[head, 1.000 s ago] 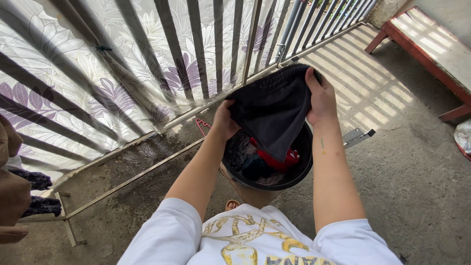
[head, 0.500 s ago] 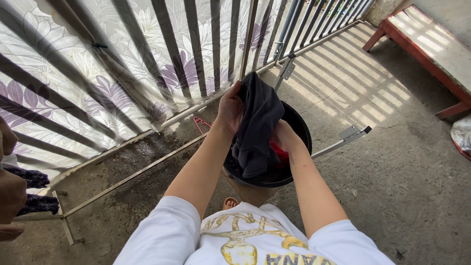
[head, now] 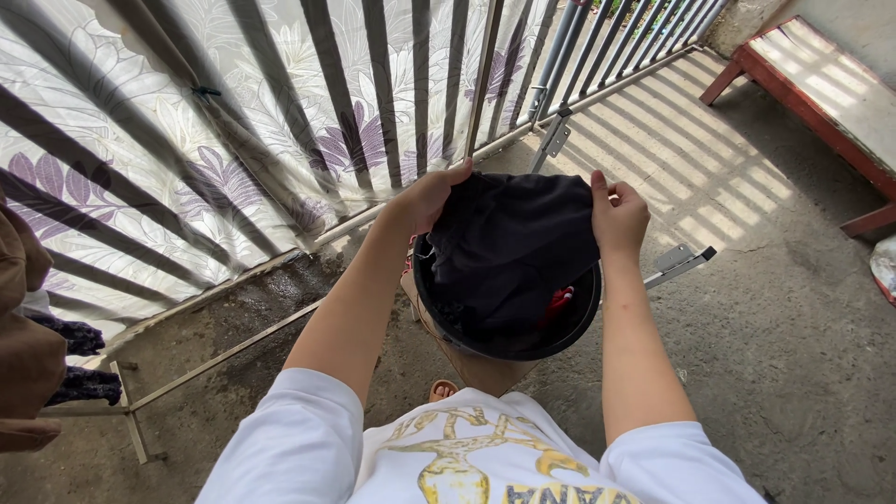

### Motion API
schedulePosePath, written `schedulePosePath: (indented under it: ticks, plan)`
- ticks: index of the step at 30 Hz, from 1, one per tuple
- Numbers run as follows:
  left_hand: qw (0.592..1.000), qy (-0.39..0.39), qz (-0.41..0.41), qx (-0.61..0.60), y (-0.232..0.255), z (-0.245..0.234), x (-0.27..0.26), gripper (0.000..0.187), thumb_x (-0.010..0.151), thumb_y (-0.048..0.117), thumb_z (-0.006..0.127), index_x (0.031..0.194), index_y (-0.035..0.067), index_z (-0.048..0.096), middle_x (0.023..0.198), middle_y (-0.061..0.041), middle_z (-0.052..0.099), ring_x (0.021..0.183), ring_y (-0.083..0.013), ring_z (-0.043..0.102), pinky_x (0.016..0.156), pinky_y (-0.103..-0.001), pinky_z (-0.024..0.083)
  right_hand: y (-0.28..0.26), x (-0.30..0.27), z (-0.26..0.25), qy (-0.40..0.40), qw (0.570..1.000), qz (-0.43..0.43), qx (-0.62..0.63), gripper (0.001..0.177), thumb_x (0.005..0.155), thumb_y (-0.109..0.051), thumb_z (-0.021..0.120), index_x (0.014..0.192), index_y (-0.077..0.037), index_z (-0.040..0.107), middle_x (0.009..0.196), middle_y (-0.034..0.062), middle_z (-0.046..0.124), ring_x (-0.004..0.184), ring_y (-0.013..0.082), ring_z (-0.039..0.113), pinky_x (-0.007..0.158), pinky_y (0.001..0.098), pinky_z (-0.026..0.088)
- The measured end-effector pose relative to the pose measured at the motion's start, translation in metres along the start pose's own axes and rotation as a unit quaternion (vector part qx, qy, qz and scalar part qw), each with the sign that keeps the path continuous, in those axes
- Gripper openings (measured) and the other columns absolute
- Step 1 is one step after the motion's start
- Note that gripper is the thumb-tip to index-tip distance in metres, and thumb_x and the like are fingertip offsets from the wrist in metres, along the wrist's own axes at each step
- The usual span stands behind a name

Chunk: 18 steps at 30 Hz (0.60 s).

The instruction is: Hang wet laundry on a drying rack using hangers.

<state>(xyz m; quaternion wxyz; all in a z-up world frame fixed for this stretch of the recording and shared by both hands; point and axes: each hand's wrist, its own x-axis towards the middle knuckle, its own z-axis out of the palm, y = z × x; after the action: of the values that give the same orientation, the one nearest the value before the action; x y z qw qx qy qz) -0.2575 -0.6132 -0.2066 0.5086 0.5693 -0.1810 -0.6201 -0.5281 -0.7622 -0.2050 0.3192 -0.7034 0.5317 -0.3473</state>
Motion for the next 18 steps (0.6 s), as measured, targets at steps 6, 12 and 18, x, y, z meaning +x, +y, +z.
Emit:
schedulePosePath:
  ticks: [6,12,18]
  plan:
    - [0.977,-0.061,0.072,0.19,0.016,0.056,-0.002,0.091,0.093,0.073,0.038,0.151,0.004,0.049,0.153,-0.021,0.048,0.144,-0.0346,0.045,0.12,-0.048,0.032,-0.036,-0.02,-0.004,-0.164,0.981,-0.101,-0.032,0.058,0.089,-0.062,0.073,0.127,-0.018,0.071,0.139,0.017,0.055,0.122,0.0298,0.06,0.101,0.0402,0.054]
    - [0.914,-0.07,0.149,0.37,-0.005,0.091,0.021,0.113,0.084,0.091,0.015,0.145,0.009,0.063,0.143,-0.019,0.062,0.138,-0.0341,0.053,0.117,-0.052,0.036,-0.063,-0.025,0.0,-0.191,0.97,-0.118,-0.091,0.035,0.082,-0.027,0.084,0.113,-0.012,0.077,0.109,0.0094,0.08,0.1,0.0217,0.076,0.089,0.0377,0.059]
    - [0.943,-0.275,0.167,-0.087,-0.035,0.071,0.016,0.094,0.096,0.083,0.04,0.151,0.007,0.05,0.144,-0.01,0.057,0.13,-0.0291,0.051,0.11,-0.054,0.038,-0.089,-0.035,-0.017,-0.178,0.962,-0.202,0.043,0.031,0.076,-0.01,0.087,0.106,-0.01,0.08,0.096,0.0046,0.079,0.091,0.0153,0.076,0.082,0.0307,0.06]
